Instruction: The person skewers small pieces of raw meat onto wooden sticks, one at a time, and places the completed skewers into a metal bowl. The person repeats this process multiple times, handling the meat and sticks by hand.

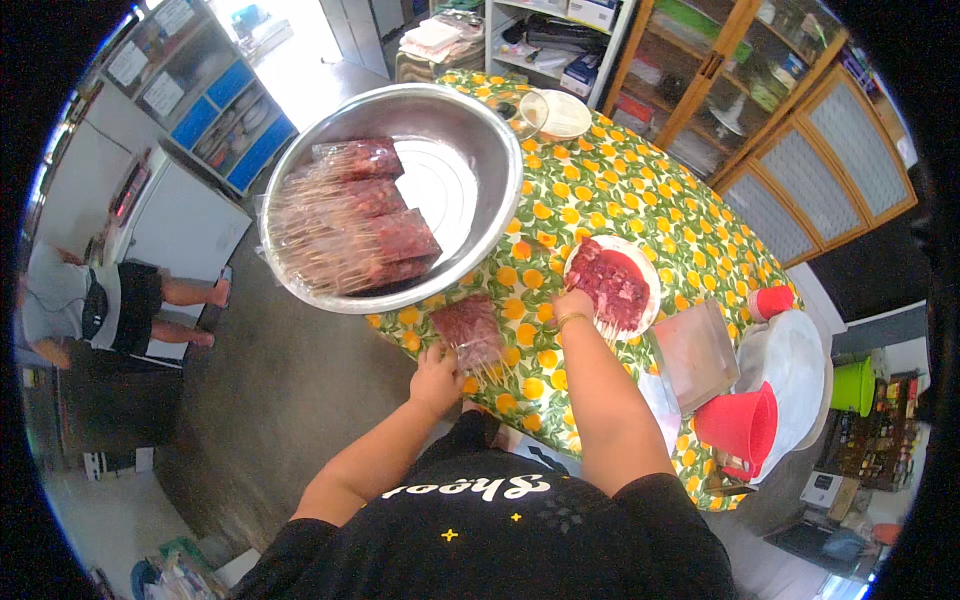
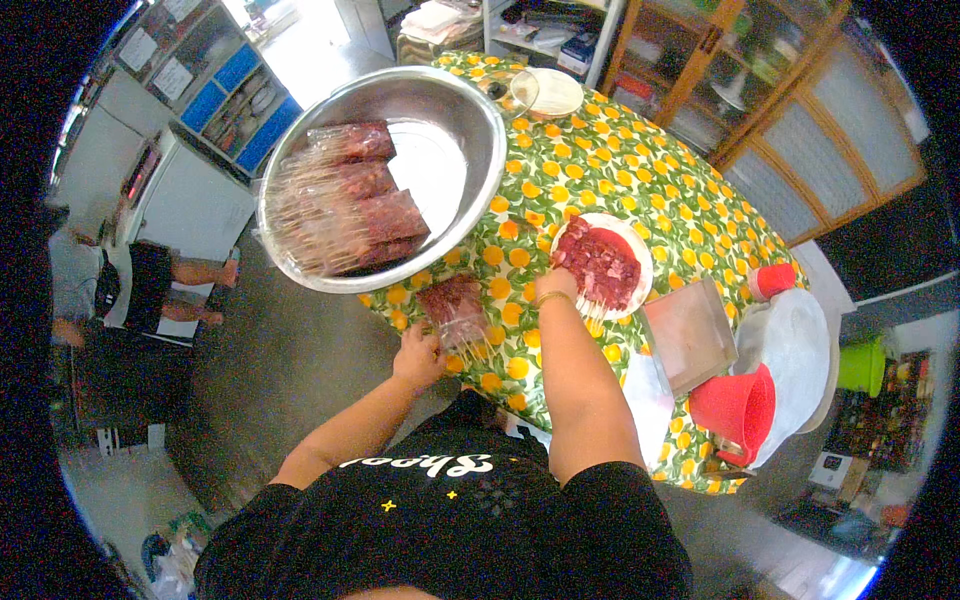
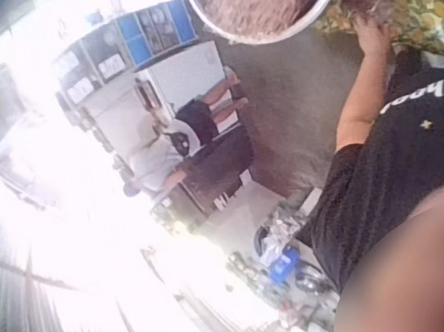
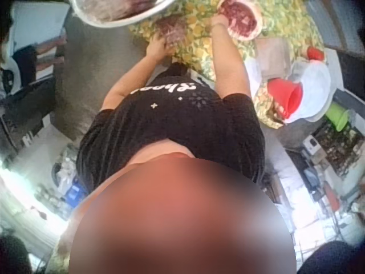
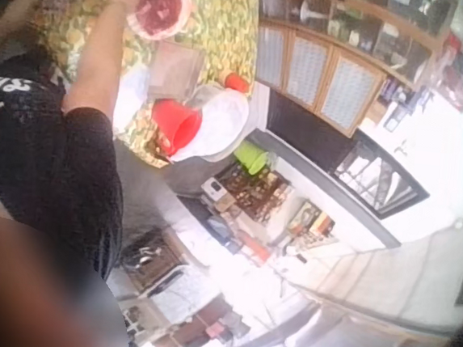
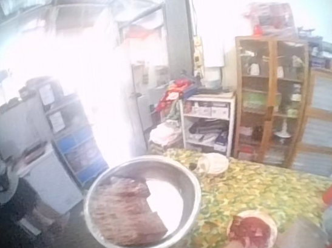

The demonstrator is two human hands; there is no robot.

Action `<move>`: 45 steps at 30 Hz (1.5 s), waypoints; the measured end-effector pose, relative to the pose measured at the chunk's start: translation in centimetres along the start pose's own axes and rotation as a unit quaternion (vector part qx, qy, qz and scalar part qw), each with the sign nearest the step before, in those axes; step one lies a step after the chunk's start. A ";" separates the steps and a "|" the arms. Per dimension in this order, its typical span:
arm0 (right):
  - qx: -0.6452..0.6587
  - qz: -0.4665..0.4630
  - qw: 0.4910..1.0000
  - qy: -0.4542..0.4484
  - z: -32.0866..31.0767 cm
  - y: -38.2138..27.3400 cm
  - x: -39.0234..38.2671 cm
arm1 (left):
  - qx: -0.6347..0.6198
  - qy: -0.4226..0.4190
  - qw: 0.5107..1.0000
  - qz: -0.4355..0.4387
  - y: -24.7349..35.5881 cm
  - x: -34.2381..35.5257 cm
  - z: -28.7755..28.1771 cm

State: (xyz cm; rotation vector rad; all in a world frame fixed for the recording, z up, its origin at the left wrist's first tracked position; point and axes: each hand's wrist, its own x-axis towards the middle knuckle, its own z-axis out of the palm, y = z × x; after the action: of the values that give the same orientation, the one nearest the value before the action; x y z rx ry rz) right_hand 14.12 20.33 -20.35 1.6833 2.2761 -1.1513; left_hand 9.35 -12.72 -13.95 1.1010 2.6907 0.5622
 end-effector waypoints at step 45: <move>-0.133 -0.340 0.930 -0.039 1.9 1.6 -15.7 | -0.079 -0.081 0.990 -0.086 -0.5 -2.2 3.3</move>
State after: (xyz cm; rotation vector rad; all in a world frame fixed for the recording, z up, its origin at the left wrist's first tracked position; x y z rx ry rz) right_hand 20.95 7.02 -15.00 0.7428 2.8888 -0.8936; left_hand 11.53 -13.69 -17.08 0.8252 2.5196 0.6148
